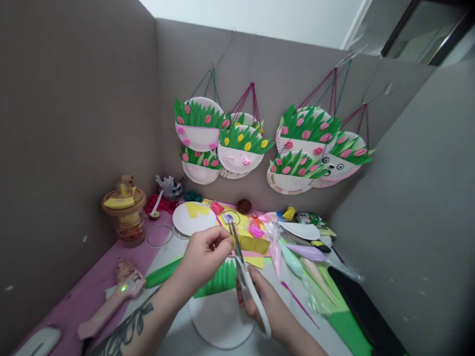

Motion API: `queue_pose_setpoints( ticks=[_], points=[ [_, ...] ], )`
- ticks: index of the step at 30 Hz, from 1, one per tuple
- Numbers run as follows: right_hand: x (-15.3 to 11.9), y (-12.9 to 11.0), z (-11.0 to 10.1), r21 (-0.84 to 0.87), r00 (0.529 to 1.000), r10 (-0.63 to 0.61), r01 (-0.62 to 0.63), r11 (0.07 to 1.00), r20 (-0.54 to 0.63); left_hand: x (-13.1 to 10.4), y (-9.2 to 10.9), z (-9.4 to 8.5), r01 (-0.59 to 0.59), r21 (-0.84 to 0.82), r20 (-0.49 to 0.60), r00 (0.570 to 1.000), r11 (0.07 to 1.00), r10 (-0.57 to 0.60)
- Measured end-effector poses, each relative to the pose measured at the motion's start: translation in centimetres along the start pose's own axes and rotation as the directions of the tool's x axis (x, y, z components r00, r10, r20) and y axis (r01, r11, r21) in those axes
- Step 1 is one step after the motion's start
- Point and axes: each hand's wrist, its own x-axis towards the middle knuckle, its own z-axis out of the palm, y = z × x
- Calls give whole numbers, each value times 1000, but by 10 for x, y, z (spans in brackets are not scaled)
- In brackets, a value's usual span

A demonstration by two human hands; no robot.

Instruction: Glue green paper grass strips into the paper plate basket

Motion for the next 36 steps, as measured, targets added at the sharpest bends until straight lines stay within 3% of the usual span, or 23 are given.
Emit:
queue_pose_setpoints(
  ticks=[31,36],
  points=[
    [0,7,-1,77,999,46,-47,996,13,2,-3,-1,3,21,-50,999,1000,-2],
    [0,5,-1,68,999,32,-33,997,15,3,0,-4,8,52,-9,1000,999,-7]
  ],
)
